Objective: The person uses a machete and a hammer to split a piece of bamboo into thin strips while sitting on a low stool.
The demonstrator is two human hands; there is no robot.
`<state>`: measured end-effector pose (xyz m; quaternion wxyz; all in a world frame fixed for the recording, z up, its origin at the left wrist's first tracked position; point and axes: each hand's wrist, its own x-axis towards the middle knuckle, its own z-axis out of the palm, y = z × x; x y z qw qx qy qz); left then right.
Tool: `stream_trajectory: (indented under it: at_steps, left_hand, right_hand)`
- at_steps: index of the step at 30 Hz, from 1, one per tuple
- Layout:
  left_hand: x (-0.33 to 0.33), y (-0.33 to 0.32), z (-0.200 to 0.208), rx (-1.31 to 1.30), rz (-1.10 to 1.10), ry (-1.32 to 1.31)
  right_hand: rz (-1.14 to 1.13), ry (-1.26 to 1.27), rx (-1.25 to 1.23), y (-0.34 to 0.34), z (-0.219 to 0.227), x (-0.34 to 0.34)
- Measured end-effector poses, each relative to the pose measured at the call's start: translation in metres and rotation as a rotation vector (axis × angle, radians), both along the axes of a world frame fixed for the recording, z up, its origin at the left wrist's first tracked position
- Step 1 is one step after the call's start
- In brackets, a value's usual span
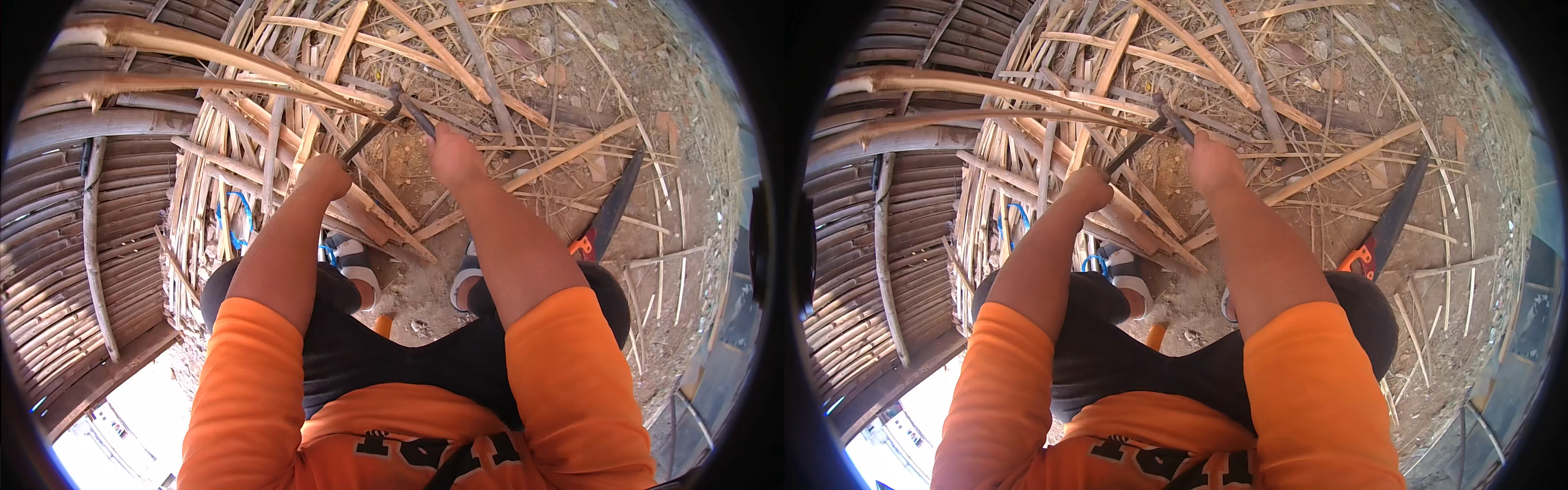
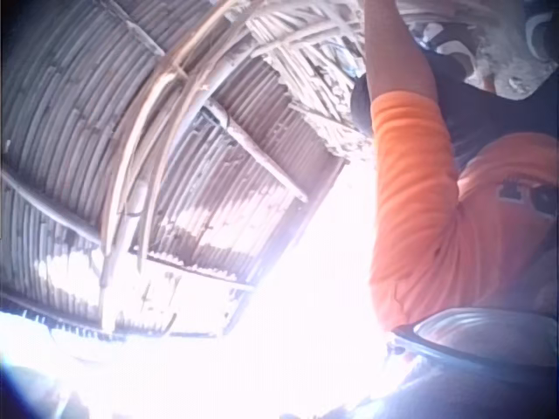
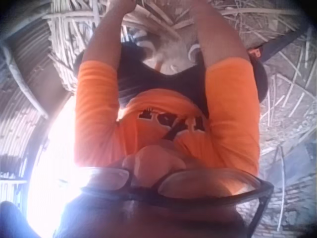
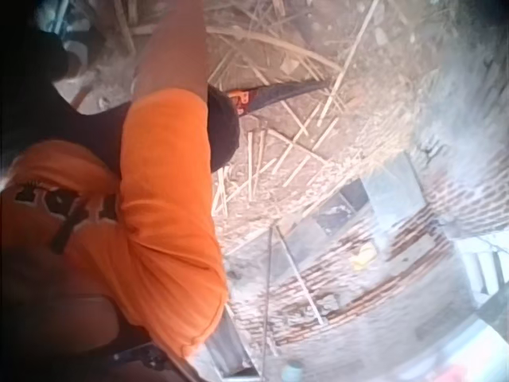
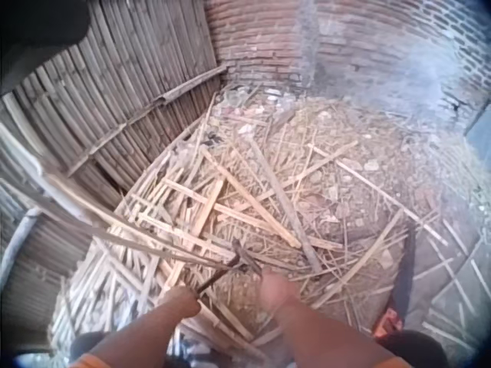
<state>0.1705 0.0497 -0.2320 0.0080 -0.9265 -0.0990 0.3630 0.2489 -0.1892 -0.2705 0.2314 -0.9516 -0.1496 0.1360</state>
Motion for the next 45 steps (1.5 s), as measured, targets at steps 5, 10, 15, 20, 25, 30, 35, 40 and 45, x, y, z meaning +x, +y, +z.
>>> stream_trajectory:
  at_steps: [5, 10, 15, 20, 25, 30, 35, 40, 45]
  left_hand:
    - [0.001, 0.003, 0.002, -0.002, 0.076, 0.016]
    - [0.001, 0.009, -0.006, 0.006, 0.089, 0.001]
    - [0.002, 0.011, -0.009, 0.022, 0.071, -0.004]
    - [0.004, 0.009, -0.006, 0.023, 0.071, -0.003]
    - [0.01, -0.004, 0.011, 0.01, 0.115, -0.027]
    - [0.013, -0.013, 0.014, 0.032, 0.141, -0.02]
    - [0.019, -0.002, -0.001, 0.029, 0.054, -0.038]
    - [0.032, 0.016, -0.01, 0.019, 0.086, -0.052]
    - [0.037, 0.008, -0.003, 0.034, 0.145, -0.104]
  right_hand:
    - [-0.103, 0.084, 0.157, 0.004, 0.049, 0.026]
    - [-0.058, 0.035, 0.202, 0.002, 0.039, 0.016]
    - [-0.038, 0.203, -0.004, -0.011, 0.006, 0.006]
    - [-0.121, 0.142, 0.119, -0.007, 0.043, 0.023]
    - [0.049, 0.238, 0.035, -0.009, 0.022, 0.009]
    - [-0.141, 0.295, 0.058, -0.008, 0.012, 0.008]
    - [-0.159, 0.232, 0.125, -0.016, 0.024, 0.019]
    - [-0.072, 0.231, 0.133, -0.023, 0.007, 0.01]
    - [-0.094, 0.263, 0.106, -0.022, 0.01, 0.01]
